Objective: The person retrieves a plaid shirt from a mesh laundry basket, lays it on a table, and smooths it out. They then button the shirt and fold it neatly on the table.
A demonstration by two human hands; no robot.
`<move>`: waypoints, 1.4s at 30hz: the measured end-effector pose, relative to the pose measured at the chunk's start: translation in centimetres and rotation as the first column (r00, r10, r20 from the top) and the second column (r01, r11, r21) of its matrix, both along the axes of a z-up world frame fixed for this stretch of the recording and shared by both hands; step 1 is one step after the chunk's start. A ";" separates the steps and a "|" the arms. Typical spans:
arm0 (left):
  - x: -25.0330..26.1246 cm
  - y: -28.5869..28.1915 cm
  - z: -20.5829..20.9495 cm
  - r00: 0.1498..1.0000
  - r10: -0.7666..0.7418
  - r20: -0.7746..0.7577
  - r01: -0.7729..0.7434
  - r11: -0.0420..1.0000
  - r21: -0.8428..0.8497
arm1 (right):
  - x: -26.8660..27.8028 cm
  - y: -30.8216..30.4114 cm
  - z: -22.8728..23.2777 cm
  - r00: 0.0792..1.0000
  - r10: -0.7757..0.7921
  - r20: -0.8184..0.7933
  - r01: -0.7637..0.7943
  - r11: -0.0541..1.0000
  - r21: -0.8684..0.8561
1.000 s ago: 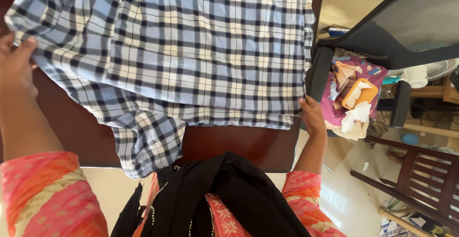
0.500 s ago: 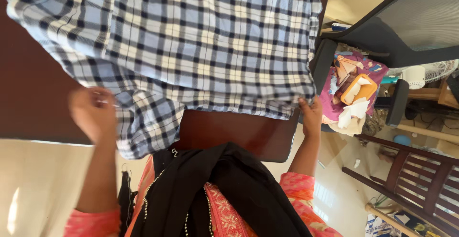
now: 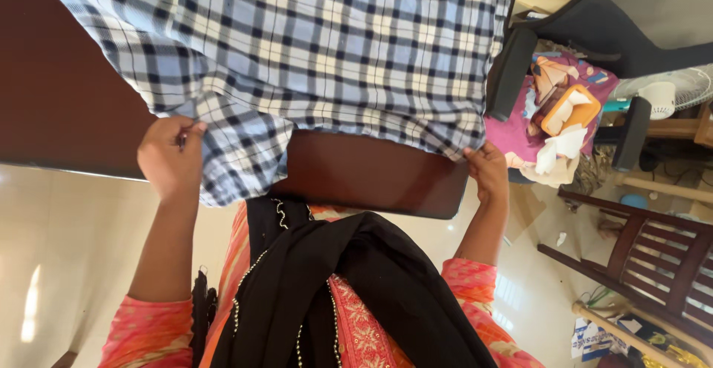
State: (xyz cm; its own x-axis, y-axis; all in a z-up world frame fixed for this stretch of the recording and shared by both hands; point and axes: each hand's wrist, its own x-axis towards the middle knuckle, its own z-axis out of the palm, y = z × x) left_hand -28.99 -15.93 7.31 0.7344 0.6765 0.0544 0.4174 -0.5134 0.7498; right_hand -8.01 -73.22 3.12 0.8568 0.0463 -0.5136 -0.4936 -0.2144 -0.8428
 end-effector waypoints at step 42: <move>-11.2 -6.5 -11.5 0.898 0.437 -0.042 -0.397 0.766 -0.506 | -8.6 15.0 -0.6 0.623 0.728 0.286 -0.187 0.495 -0.849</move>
State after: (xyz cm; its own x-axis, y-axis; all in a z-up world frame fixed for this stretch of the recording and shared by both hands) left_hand -40.23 -22.42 -4.18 0.3812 0.8650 -0.3263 0.4367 0.1426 0.8882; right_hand -16.59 -58.26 2.56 0.9153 0.4022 -0.0221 0.3725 -0.8658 -0.3340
